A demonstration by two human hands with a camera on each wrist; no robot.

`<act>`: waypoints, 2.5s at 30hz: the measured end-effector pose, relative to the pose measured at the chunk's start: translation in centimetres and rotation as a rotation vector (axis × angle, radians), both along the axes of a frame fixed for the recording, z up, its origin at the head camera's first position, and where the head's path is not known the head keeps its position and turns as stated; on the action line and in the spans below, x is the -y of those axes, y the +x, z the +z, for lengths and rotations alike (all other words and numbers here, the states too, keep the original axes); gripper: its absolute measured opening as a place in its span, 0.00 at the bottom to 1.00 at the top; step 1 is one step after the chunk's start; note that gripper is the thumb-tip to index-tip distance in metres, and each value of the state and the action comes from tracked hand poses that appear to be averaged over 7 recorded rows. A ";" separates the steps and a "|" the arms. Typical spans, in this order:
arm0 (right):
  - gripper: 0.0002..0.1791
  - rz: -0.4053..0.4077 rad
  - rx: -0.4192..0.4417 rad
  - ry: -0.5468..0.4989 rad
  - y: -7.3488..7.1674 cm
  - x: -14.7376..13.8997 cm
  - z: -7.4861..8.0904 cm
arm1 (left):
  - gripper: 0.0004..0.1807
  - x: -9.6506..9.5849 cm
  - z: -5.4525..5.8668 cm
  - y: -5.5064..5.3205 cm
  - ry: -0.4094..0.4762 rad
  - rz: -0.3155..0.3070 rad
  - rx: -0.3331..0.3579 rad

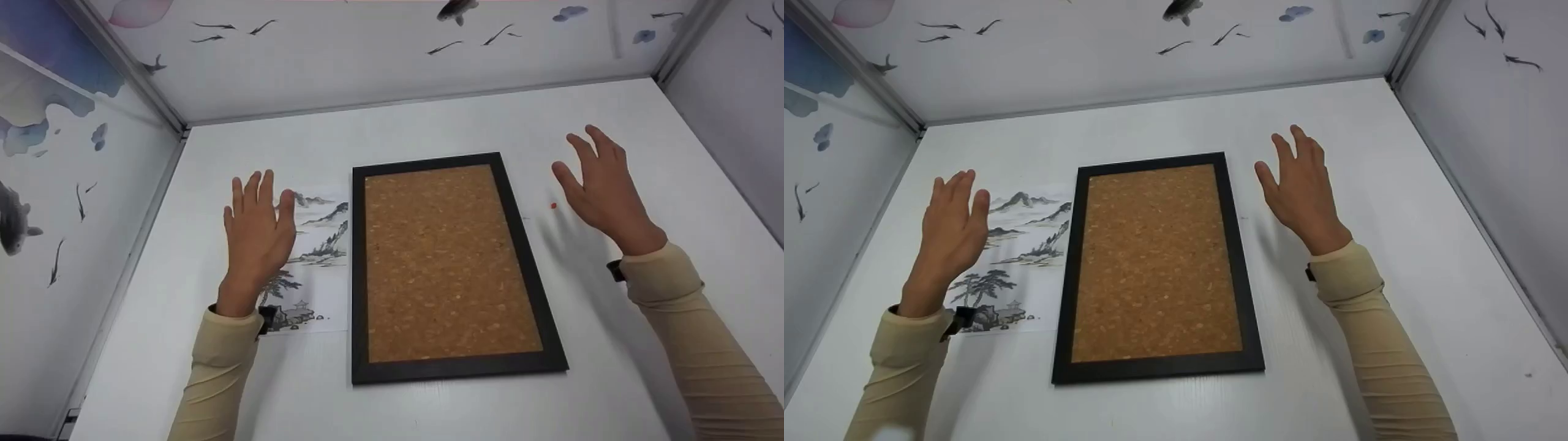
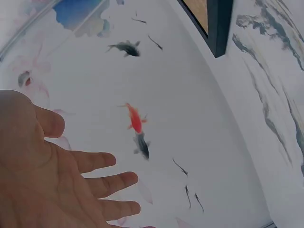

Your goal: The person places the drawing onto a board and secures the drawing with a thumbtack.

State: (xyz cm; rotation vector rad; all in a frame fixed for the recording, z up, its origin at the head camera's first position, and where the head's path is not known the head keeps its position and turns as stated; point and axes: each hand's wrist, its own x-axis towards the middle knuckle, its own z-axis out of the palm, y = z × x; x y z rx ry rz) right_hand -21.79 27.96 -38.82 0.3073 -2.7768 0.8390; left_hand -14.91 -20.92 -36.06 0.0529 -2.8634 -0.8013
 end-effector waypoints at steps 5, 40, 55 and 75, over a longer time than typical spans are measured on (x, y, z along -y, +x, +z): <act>0.36 0.012 0.065 0.003 -0.4 -0.1 -0.4 | 0.38 1.9 -1.1 0.3 0.055 0.062 0.007; 0.17 0.094 0.332 0.153 -2.3 -0.4 -4.6 | 0.48 8.2 -7.8 5.4 -0.041 0.160 0.342; 0.09 0.123 0.299 0.160 -2.5 -0.6 -5.3 | 0.38 8.7 -7.6 5.4 -0.057 0.137 0.353; 0.14 0.052 0.283 0.133 -2.1 -1.2 -4.9 | 0.20 11.7 -5.3 6.9 0.148 0.268 0.215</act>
